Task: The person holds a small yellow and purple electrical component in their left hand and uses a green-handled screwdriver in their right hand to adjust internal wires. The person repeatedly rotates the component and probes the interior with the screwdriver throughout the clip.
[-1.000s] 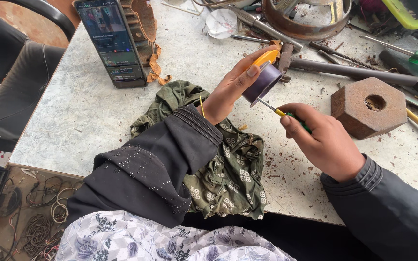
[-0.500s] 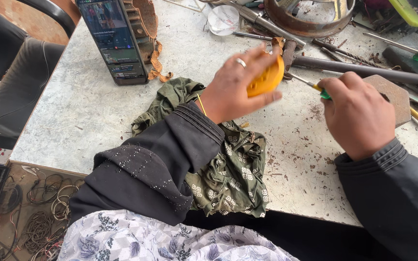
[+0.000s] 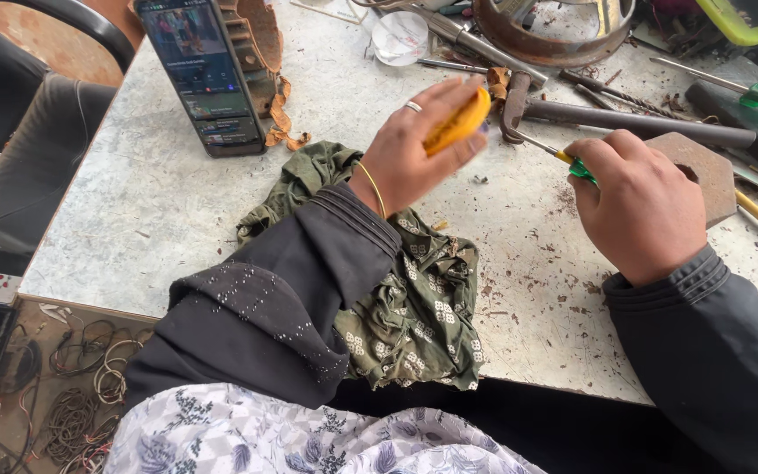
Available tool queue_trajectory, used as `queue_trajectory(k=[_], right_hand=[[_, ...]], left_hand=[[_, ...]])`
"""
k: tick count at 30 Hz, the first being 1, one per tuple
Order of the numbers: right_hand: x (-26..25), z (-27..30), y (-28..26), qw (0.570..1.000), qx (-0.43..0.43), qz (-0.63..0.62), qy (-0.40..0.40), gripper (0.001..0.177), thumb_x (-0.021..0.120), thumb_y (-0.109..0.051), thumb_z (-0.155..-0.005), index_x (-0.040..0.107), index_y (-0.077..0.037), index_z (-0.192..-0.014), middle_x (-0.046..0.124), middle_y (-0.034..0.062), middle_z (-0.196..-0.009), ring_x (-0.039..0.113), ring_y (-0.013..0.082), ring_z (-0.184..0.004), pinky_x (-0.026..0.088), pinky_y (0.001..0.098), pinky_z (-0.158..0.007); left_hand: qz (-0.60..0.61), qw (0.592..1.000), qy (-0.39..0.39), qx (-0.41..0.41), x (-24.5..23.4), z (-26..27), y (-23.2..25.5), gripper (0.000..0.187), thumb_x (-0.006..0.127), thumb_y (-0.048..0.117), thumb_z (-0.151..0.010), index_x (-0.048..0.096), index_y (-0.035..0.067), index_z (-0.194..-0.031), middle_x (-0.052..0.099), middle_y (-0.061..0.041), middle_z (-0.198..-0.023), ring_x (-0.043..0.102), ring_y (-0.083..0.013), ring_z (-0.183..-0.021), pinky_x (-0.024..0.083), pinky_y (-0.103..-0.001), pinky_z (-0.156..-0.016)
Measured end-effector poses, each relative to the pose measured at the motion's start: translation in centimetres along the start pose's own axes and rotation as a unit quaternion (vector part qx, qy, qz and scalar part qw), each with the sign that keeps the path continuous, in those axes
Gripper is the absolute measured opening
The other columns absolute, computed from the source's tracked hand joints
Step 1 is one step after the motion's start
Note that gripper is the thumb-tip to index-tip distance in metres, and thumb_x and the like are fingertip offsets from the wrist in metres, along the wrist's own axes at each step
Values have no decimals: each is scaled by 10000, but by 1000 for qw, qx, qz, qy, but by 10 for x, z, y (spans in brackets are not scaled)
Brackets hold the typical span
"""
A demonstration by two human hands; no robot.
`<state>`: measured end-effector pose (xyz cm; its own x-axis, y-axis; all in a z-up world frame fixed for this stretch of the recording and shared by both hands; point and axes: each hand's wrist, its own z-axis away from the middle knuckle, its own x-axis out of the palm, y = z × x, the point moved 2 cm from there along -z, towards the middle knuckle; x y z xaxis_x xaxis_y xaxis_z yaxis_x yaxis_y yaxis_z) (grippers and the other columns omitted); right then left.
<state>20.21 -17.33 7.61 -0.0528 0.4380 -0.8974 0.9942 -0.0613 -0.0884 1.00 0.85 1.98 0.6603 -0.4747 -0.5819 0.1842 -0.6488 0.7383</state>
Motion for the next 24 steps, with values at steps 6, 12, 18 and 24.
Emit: queue_trajectory(k=[6,12,18,24], right_hand=[[-7,-2,-4,997,-22,-79,1,245,696,-192,-990,699,-103,-1218,700,91,-1047,697,305,-819,548,406,-703],[-3,1,-15,965,-44,-259,-16,341,672,-200,-991,629,-48,-1294,727,122,-906,729,258,-782,548,359,-681],[0,0,-15,946,31,-309,-92,318,615,-197,-1005,618,-57,-1290,743,72,-774,728,213,-659,541,350,-613],[0,1,-18,967,12,-248,-51,283,658,-191,-992,664,-61,-1243,719,131,-769,732,293,-711,542,387,-634]], left_hand=[[388,919,69,-36,-7,-5,-11,795,499,636,-1058,519,19,-1559,617,-260,-1357,662,-243,-1176,559,-383,-989],[554,832,34,-12,-8,1,2,735,462,637,-1042,538,15,-1425,689,-147,-1287,715,-216,-1179,631,-391,-1031],[543,839,14,-36,-5,2,1,728,488,631,-1035,540,25,-1435,683,-111,-1270,703,-178,-1160,625,-366,-987],[477,877,6,-57,4,3,-5,794,534,668,-1017,530,25,-1483,650,-76,-1228,644,-111,-1117,543,-271,-953]])
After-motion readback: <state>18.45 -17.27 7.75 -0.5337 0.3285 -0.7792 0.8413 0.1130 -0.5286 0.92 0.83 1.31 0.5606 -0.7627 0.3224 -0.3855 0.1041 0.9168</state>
